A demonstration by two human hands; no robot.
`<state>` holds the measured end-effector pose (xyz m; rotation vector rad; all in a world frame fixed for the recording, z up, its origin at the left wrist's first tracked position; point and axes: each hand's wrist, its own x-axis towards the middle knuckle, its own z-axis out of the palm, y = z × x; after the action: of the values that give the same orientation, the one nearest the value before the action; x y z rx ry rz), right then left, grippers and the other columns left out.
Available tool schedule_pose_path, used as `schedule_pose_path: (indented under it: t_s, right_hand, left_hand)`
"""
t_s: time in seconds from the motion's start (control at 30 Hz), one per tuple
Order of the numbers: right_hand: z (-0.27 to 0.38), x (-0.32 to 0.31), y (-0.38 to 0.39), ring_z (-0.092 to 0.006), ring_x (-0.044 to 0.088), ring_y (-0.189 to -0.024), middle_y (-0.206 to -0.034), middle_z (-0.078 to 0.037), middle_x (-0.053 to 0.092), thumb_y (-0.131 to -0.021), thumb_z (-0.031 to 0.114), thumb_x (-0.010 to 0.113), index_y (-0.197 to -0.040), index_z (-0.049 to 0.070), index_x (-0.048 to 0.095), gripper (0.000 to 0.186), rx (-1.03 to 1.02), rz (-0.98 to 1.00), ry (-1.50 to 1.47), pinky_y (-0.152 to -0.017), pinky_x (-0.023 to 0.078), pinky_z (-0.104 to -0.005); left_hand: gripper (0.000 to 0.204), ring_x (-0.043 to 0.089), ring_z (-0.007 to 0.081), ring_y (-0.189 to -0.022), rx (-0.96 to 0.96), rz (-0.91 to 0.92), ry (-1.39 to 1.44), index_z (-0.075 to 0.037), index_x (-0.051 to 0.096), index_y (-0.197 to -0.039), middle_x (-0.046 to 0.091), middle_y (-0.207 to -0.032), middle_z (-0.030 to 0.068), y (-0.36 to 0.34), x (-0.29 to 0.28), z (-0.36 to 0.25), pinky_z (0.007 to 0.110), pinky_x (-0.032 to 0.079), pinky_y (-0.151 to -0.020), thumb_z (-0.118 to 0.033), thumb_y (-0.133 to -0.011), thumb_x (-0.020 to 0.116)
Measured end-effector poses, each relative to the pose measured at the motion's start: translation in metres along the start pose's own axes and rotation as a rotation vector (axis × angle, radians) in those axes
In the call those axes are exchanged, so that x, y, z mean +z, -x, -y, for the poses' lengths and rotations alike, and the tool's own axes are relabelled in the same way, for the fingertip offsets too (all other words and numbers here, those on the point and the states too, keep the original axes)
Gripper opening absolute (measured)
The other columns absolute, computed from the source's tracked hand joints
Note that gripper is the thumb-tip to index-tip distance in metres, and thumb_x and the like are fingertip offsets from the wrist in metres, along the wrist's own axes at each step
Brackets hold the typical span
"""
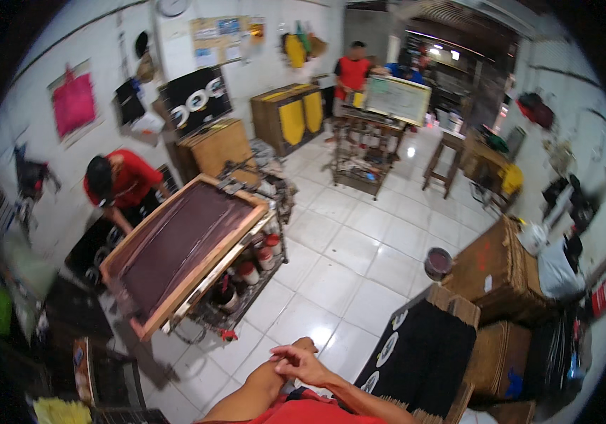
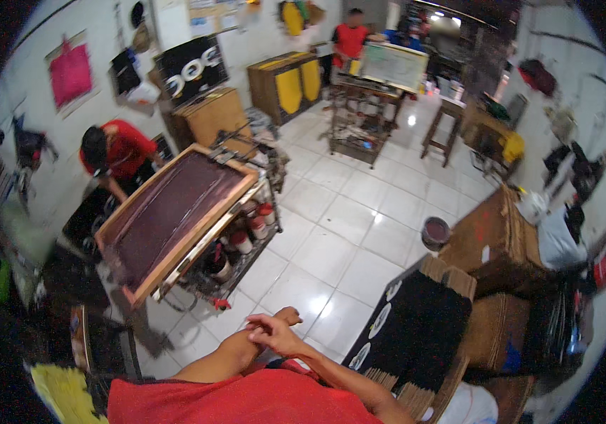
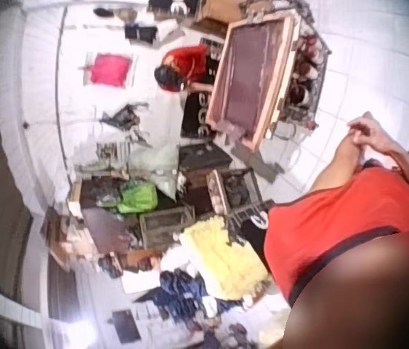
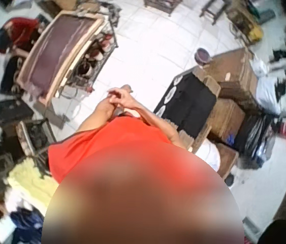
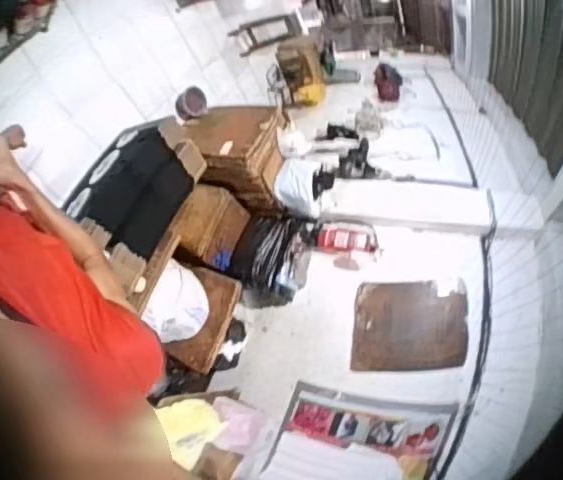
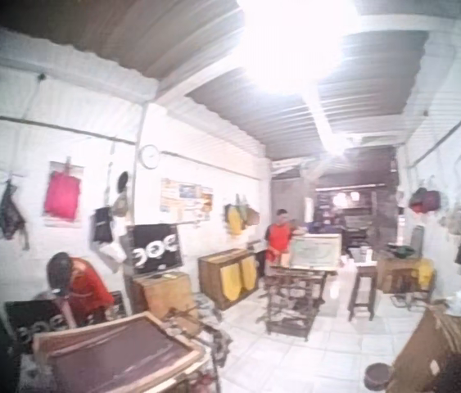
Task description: The person assists a coworker in a screen-printing operation by taking printed black tote bags from the press and stacking them on a nearby pile. The coworker applies ink to the screen and pulls the squeegee to print the design.
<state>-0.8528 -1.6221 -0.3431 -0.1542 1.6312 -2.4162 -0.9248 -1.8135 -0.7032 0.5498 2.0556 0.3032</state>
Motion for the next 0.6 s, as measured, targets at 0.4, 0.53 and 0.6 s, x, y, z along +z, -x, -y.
schedule_pose_path:
  t_s: [0.4,0.53,0.6]
  right_hand:
    - [-0.019,0.014,-0.049,-0.0164,0.054,-0.098,-0.109,-0.013,0.056,-0.082,0.004,0.06,-0.121,-0.002,0.044,0.042,0.135,0.039,0.044,-0.087,0.043,-0.0281]
    - [-0.023,0.018,-0.046,-0.0152,0.054,-0.098,-0.11,-0.013,0.056,-0.082,0.004,0.061,-0.122,-0.002,0.043,0.045,0.196,0.056,-0.104,-0.087,0.043,-0.0281]
    - [-0.022,0.021,-0.044,-0.0148,0.054,-0.098,-0.111,-0.013,0.055,-0.081,0.005,0.062,-0.123,-0.002,0.043,0.046,0.192,0.099,-0.212,-0.087,0.043,-0.028]
  left_hand:
    - [0.047,0.061,0.025,-0.091,-0.026,-0.03,0.168,0.001,0.059,-0.108,0.062,-0.103,0.0174,-0.015,-0.02,-0.04,0.034,0.048,-0.08,-0.031,-0.074,0.065]
    - [0.047,0.061,0.0246,-0.091,-0.019,-0.039,0.196,0.002,0.059,-0.108,0.062,-0.103,0.0174,-0.019,-0.027,-0.046,0.033,0.048,-0.08,-0.031,-0.074,0.065]
    - [0.047,0.061,0.0244,-0.09,-0.014,-0.053,0.225,0.002,0.059,-0.108,0.062,-0.103,0.0175,-0.019,-0.032,-0.049,0.033,0.048,-0.08,-0.03,-0.074,0.065]
